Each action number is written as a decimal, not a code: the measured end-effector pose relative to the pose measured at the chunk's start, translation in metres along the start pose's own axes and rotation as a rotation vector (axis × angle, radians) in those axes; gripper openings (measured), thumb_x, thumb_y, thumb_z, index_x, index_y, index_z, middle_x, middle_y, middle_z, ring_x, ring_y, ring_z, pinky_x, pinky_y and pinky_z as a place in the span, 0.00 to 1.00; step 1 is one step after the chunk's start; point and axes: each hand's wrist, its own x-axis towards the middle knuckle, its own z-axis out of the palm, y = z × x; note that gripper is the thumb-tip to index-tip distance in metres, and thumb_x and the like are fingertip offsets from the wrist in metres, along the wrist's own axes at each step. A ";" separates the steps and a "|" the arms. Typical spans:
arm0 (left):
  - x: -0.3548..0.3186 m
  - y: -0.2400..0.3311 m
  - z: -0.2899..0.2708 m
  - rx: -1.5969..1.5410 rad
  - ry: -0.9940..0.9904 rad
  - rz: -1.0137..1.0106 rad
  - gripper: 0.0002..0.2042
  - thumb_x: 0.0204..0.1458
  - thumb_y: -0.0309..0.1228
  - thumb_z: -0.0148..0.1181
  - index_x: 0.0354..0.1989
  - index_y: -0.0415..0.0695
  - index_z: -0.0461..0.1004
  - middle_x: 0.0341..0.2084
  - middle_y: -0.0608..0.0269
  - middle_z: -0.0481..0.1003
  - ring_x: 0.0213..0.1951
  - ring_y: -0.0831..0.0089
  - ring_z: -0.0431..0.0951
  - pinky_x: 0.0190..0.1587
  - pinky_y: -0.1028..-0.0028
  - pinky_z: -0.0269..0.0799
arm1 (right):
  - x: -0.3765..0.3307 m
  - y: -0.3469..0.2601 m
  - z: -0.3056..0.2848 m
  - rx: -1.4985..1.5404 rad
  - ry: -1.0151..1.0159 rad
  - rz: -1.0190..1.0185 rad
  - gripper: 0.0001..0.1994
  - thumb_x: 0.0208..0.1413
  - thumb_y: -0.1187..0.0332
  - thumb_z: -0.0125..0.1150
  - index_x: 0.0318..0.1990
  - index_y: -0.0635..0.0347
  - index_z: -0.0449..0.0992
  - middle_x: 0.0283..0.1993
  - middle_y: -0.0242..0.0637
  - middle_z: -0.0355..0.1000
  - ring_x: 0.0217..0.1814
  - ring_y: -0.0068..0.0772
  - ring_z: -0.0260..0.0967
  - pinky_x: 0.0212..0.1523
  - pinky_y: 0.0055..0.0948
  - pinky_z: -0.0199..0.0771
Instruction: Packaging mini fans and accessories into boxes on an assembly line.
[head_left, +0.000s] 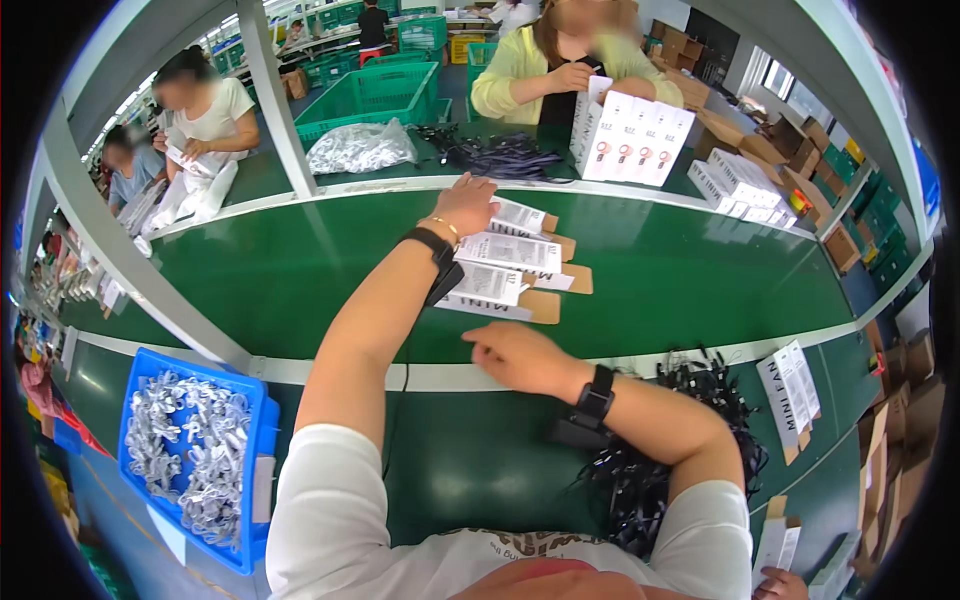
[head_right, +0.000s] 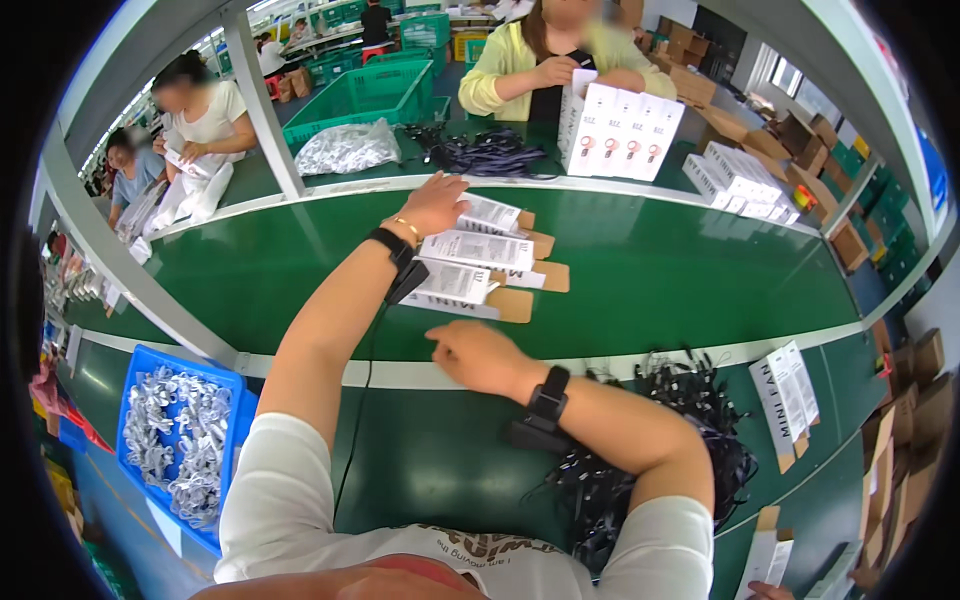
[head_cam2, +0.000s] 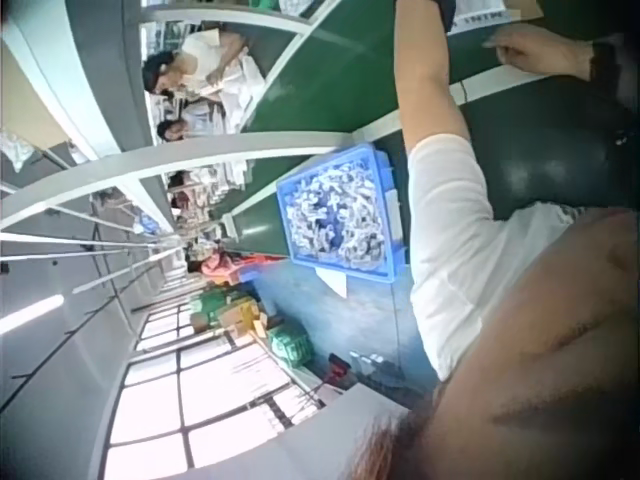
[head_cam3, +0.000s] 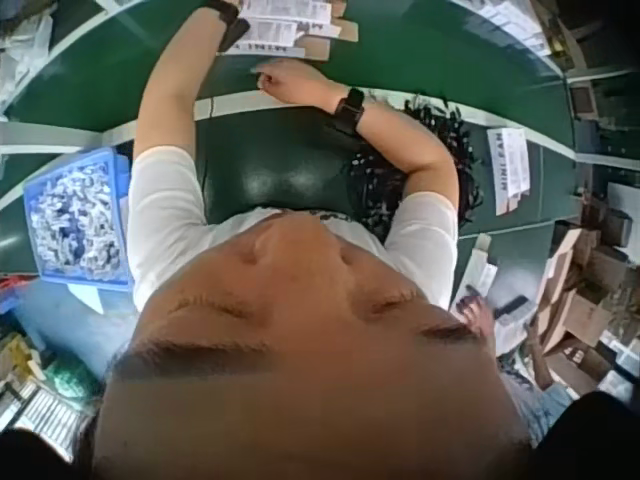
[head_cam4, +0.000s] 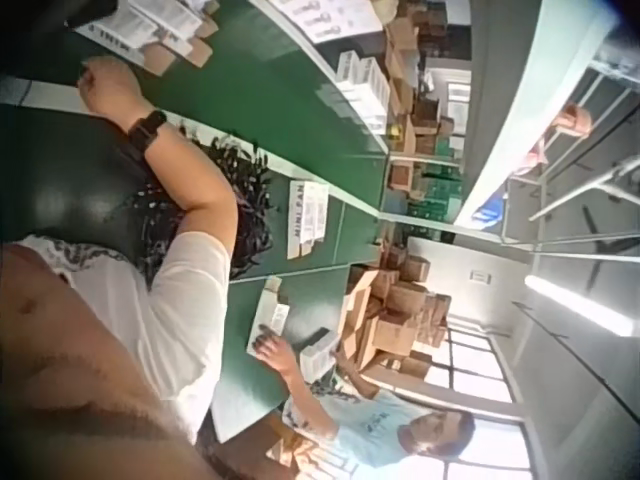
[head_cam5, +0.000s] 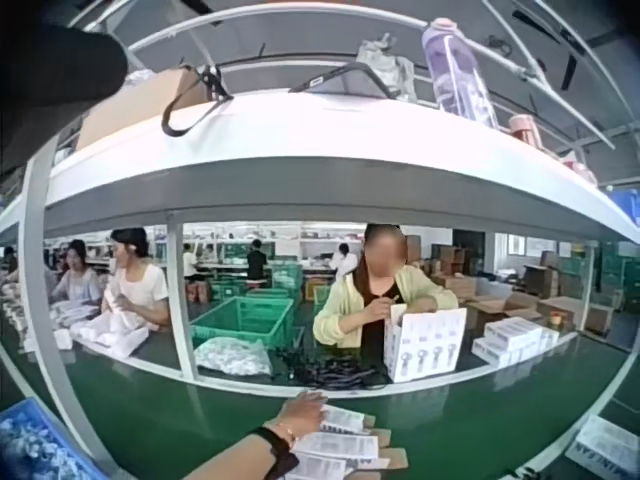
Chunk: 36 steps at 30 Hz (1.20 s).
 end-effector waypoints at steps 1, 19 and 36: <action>0.013 0.008 0.014 0.000 0.050 -0.001 0.21 0.55 0.49 0.46 0.49 0.48 0.72 0.55 0.55 0.65 0.57 0.53 0.63 0.54 0.47 0.61 | 0.000 0.007 0.014 0.323 -0.035 0.082 0.20 0.52 0.65 0.56 0.53 0.60 0.70 0.41 0.37 0.70 0.43 0.38 0.69 0.42 0.34 0.70; -0.029 -0.020 -0.016 -0.121 -0.377 -0.164 0.38 0.51 0.64 0.43 0.52 0.37 0.70 0.50 0.37 0.65 0.55 0.45 0.64 0.58 0.57 0.59 | 0.048 0.164 -0.024 0.080 0.627 0.442 0.14 0.55 0.64 0.56 0.44 0.65 0.73 0.46 0.49 0.70 0.46 0.45 0.69 0.50 0.34 0.68; -0.009 -0.053 0.005 -0.418 -0.500 -0.040 0.36 0.50 0.59 0.51 0.44 0.28 0.72 0.44 0.35 0.72 0.46 0.48 0.74 0.48 0.63 0.68 | -0.019 0.064 -0.036 1.294 0.070 0.935 0.25 0.60 0.56 0.51 0.59 0.60 0.57 0.52 0.44 0.63 0.53 0.45 0.66 0.48 0.50 0.73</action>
